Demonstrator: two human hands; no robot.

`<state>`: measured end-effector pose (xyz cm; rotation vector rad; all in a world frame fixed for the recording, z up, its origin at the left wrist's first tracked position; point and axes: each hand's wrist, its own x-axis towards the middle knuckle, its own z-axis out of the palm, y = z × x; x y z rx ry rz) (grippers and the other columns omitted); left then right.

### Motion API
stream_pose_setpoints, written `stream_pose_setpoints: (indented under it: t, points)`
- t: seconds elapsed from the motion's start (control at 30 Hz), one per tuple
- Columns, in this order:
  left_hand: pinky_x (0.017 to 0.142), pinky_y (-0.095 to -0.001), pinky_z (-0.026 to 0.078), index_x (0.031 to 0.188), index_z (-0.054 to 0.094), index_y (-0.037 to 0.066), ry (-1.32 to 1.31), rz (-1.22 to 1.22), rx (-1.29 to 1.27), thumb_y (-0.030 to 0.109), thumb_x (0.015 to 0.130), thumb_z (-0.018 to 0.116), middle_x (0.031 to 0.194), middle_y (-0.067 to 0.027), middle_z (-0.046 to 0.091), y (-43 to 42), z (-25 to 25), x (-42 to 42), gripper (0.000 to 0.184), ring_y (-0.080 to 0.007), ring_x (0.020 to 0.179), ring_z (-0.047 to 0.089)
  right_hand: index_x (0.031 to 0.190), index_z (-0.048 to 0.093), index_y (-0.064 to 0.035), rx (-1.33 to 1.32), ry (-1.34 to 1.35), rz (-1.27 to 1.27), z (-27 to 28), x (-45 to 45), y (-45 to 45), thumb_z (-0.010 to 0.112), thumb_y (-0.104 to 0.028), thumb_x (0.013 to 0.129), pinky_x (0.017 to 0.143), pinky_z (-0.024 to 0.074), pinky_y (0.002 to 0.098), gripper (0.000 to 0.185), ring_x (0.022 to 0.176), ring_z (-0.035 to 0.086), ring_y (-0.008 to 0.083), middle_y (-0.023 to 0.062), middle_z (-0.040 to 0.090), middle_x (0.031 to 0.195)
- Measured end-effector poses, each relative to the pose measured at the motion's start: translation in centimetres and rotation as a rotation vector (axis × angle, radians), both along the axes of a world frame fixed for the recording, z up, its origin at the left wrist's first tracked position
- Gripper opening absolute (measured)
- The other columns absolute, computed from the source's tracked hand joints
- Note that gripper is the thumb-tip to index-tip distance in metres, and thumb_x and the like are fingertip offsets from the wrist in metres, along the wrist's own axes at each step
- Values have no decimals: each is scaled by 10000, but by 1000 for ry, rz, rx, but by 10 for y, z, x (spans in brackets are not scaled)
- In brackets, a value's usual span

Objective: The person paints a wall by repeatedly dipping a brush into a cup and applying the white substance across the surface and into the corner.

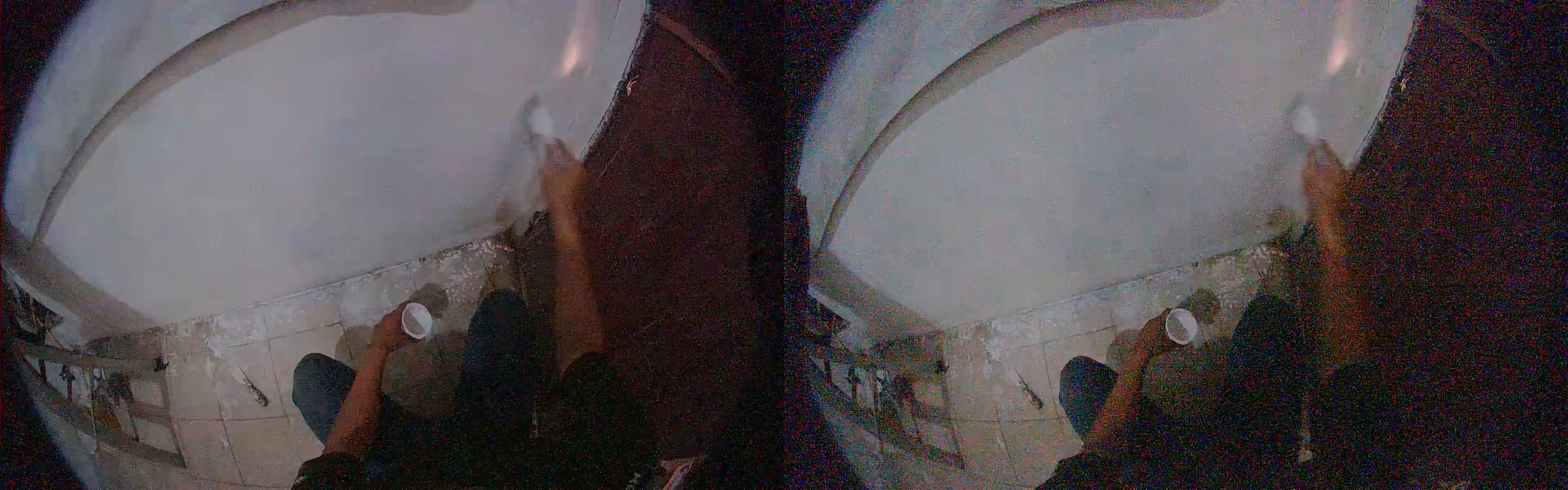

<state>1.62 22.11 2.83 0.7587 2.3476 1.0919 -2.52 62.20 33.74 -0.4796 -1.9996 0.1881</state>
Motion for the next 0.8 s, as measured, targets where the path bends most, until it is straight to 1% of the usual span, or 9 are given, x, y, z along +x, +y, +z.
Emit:
stream_pose_setpoints:
  t: [0.03,0.17,0.2,0.3,0.47,0.57,0.67,0.77,0.8]
  points:
    - [1039,-504,502,1472,459,151,0,-1,-13,405,653,925,1401,-155,604,1,0,1,976,-383,1266,589,1185,726,-18,199,68,142,-12,-10,-24,663,-266,963,835,569,443,338,920,737,371,238,741,970]
    - [1038,-505,502,1473,461,162,-12,-12,-73,404,648,927,1403,-154,603,2,0,0,978,-381,1265,591,1198,708,8,-110,-55,374,-15,-26,-178,700,-168,930,813,586,434,321,927,736,385,230,739,1042]
    - [1038,-505,502,1474,461,165,-14,-14,-84,404,647,928,1404,-154,603,2,-1,1,979,-381,1265,591,1212,704,-14,-146,-11,553,-22,-26,-204,692,-183,934,799,589,457,326,913,733,394,229,738,1037]
    - [1038,-505,501,1474,462,173,-39,-9,-144,403,644,930,1405,-153,602,4,-3,4,980,-380,1264,592,1215,708,-44,-46,-96,802,-31,-36,-272,695,-180,922,773,590,466,323,892,727,408,227,736,1023]
    - [1040,-502,501,1475,463,168,-8,-24,-95,405,644,931,1410,-151,600,3,-6,7,983,-378,1267,590,1184,721,-43,-69,-51,928,-26,-32,-275,727,-153,892,796,598,449,312,911,732,394,227,738,1032]
    - [1041,-499,501,1476,463,161,9,-27,-64,406,645,931,1413,-150,598,-1,-7,8,984,-377,1269,589,1181,721,-12,-81,-45,754,-29,-20,-213,743,-150,900,833,597,404,314,949,747,339,226,742,1064]
    - [1043,-497,500,1476,464,155,27,-29,-42,408,646,931,1416,-149,596,-5,-8,7,986,-376,1271,587,1192,714,23,-157,-26,531,-50,-23,-93,745,-172,920,841,581,377,336,953,739,228,197,760,1063]
    - [1044,-495,500,1477,464,148,45,-30,-32,409,648,932,1419,-147,594,-8,-8,9,987,-375,1274,586,1171,732,-10,-192,-104,36,-34,0,-7,689,-317,948,827,578,436,382,928,740,350,240,742,1045]
    - [1045,-494,500,1477,464,146,45,-31,-25,409,648,932,1420,-147,593,-10,-7,10,988,-375,1274,586,1179,730,-17,-10,-22,45,-50,5,39,672,-322,955,829,575,449,382,941,731,373,239,738,1058]
